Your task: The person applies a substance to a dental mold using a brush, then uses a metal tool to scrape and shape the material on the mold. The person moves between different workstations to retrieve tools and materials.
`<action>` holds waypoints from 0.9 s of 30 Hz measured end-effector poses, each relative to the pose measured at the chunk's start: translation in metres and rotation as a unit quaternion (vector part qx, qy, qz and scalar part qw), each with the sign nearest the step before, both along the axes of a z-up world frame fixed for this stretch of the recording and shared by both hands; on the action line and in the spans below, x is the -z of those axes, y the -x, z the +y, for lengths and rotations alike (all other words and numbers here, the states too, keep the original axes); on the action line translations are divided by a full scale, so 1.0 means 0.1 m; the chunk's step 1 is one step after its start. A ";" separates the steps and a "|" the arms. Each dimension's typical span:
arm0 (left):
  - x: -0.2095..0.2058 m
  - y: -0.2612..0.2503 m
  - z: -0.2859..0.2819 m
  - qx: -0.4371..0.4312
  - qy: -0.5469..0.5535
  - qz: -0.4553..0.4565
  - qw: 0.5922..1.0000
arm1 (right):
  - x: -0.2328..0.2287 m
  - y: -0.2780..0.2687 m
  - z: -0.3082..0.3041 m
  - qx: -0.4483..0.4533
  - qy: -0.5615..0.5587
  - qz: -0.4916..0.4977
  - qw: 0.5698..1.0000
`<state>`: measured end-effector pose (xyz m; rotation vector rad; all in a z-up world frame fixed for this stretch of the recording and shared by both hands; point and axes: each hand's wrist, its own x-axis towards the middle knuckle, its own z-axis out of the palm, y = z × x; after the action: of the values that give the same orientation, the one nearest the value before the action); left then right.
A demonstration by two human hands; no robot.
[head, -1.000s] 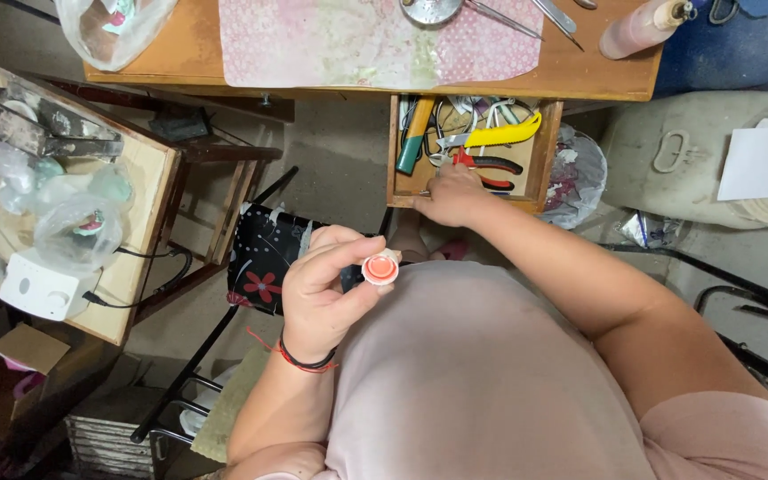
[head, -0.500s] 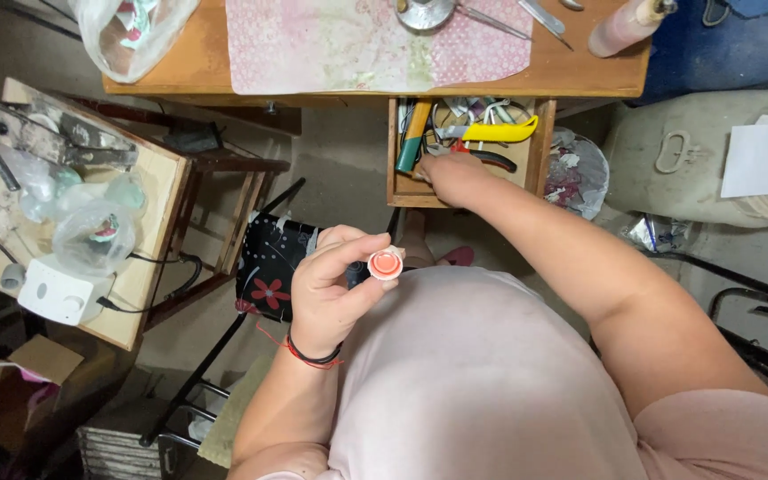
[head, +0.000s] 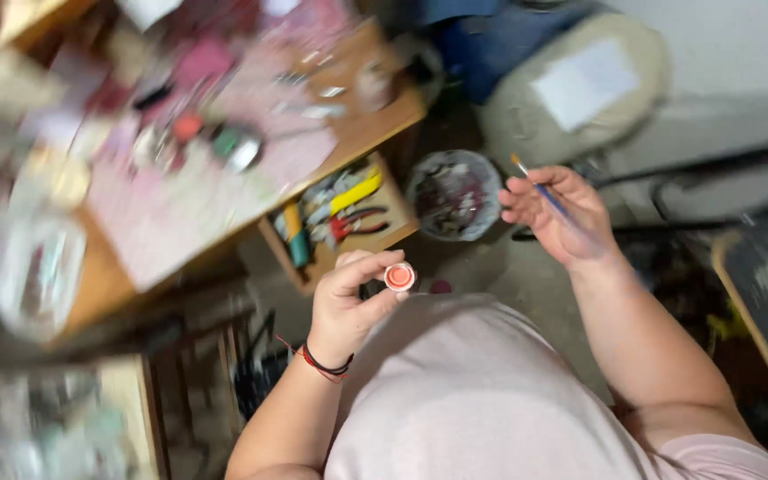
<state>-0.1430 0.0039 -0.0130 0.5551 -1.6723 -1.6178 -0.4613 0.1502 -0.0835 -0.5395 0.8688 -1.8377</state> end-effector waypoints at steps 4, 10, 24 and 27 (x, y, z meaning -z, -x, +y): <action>-0.02 0.75 -0.08 0.174 0.002 -0.002 0.985 | -0.16 0.03 1.04 0.162 0.021 0.064 0.984; -0.21 1.64 0.47 0.405 -0.018 -0.003 0.914 | -0.23 -0.69 2.17 0.540 -0.140 0.255 0.790; -0.28 2.53 2.80 0.680 -0.040 -0.011 0.732 | -0.98 -1.71 3.85 0.715 -0.304 0.196 0.599; -0.22 2.60 3.42 0.682 -0.033 -0.031 0.730 | -0.91 -1.73 4.43 0.730 -0.298 0.226 0.572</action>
<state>-0.4032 0.3459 0.0088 -0.9127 -2.1985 -2.5970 -0.2882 0.5928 0.0071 0.4310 2.7395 -2.4777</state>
